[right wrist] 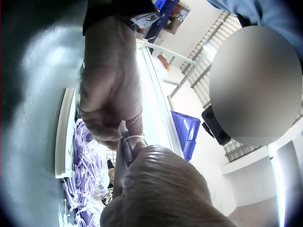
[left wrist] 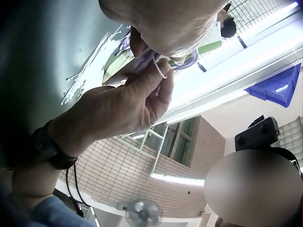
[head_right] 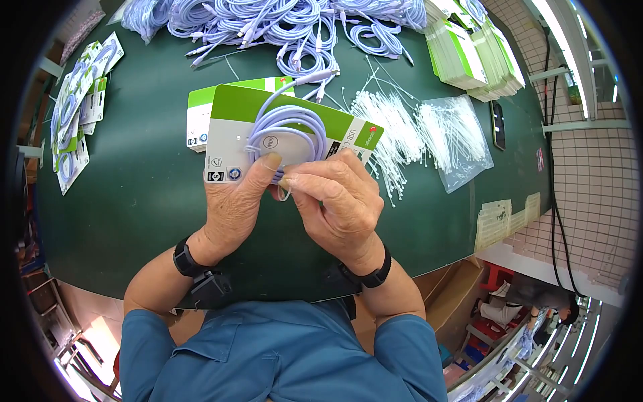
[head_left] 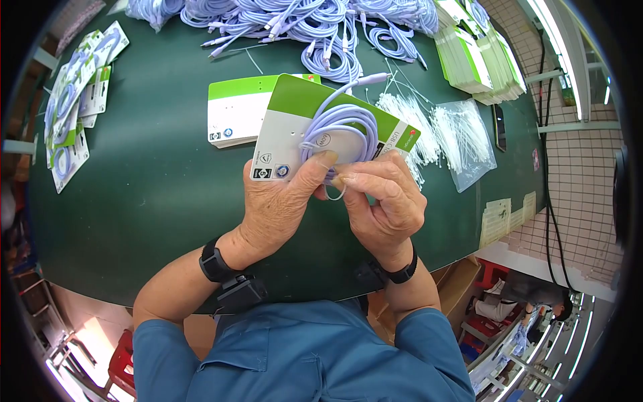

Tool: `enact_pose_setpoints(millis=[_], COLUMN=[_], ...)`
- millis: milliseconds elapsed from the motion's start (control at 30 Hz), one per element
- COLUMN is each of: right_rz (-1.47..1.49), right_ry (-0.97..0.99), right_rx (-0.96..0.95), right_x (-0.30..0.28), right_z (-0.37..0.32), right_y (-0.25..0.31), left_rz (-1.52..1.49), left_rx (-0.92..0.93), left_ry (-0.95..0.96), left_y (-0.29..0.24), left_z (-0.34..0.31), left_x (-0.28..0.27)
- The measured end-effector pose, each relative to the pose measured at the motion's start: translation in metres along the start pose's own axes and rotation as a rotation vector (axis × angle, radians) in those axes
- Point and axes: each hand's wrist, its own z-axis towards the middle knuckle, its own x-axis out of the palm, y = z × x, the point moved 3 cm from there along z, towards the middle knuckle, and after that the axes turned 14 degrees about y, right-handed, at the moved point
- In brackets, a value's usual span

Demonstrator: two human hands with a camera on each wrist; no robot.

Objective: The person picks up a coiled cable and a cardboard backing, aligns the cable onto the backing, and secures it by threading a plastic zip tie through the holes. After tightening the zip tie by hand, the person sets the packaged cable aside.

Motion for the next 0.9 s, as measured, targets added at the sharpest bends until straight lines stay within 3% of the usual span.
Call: enact_pose_setpoints(millis=[267,567,700,900], right_rz=[-0.061,-0.137,-0.194,-0.047], right_ry=[0.042,0.138,0.097,0.176], right_rx=[0.043,-0.036,0.029,0.106], right_x=[0.0052,-0.0005,-0.0040,-0.0036], right_z=[0.0027,0.0050,0.0053,0.0093], right_y=[0.0022,0.0074,0.0073,0.0001], left_rz=[0.058,0.074,0.018,0.084], left_rx=[-0.023,-0.008,-0.023,-0.048], left_ry=[0.019,-0.001,0.016,0.027], left_y=[0.0046,0.0048,0.0056,0.0092], left_z=[-0.0012,0.0011,-0.0004,-0.0001], left_x=[-0.0023,-0.0035,-0.0014,-0.0052])
